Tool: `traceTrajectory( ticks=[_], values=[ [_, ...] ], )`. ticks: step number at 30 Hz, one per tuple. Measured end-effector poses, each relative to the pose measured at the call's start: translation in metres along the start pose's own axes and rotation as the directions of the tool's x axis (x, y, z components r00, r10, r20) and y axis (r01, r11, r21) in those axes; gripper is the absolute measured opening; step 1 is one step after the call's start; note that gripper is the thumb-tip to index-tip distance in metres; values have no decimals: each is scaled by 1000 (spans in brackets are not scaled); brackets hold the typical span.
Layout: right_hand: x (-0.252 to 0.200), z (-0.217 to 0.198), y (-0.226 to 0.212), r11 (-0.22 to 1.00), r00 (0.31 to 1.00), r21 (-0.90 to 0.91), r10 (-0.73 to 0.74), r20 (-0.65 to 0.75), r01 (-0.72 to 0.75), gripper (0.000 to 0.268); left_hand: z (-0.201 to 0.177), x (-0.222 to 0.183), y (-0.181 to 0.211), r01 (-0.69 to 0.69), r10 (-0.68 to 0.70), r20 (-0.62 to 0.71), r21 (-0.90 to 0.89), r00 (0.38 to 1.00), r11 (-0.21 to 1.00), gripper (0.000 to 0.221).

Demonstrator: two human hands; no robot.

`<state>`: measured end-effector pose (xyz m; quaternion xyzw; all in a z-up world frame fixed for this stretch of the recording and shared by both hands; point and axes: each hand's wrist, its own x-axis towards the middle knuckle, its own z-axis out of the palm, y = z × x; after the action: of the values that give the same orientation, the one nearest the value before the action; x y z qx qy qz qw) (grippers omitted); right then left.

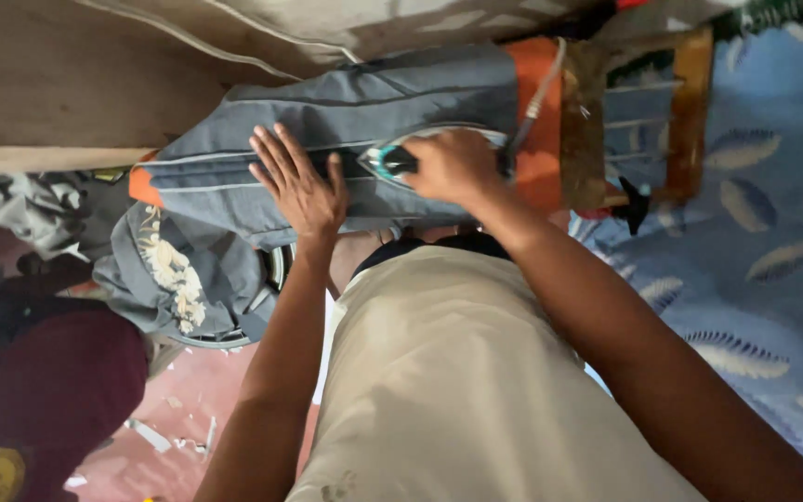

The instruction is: Ironing and smoothing out pieces of grey fabric using an electric iron on a padded surface.

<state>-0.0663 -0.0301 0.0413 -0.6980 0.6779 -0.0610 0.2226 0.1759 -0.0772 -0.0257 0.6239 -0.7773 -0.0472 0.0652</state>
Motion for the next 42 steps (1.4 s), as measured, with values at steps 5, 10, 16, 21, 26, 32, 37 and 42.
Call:
traceTrajectory(
  ticks=[5, 10, 16, 21, 26, 32, 37, 42],
  values=[
    [12, 17, -5, 997, 996, 41, 63, 55, -65, 47, 18, -13, 12, -323, 322, -59, -340, 945, 883, 70],
    [-5, -2, 4, 977, 972, 31, 207, 114, -211, 52, 31, -25, 21, -491, 513, -29, -340, 858, 802, 68],
    [-52, -23, 41, 960, 960, -24, 281, 7, -280, 46, 21, -29, 30, -484, 500, 104, -146, 860, 863, 76],
    [-71, -2, 69, 895, 879, 21, 441, -181, -445, 39, 23, -30, 30, -489, 502, 102, -128, 859, 863, 77],
    [-96, 8, 73, 922, 862, 36, 374, -343, -386, 34, 20, -32, 29, -473, 490, 130, -140, 862, 870, 78],
    [-140, -12, 76, 908, 807, -7, 369, -461, -419, 39, 11, -30, 37, -452, 470, 188, -129, 863, 883, 80],
    [-165, -43, 95, 706, 707, 46, 707, -2, -706, 56, 10, -20, 58, -486, 509, 173, -159, 843, 859, 82],
    [-173, -109, 89, 644, 644, 33, 759, 98, -764, 47, -3, -8, 112, -679, 643, 437, -94, 629, 728, 87]
  ],
)
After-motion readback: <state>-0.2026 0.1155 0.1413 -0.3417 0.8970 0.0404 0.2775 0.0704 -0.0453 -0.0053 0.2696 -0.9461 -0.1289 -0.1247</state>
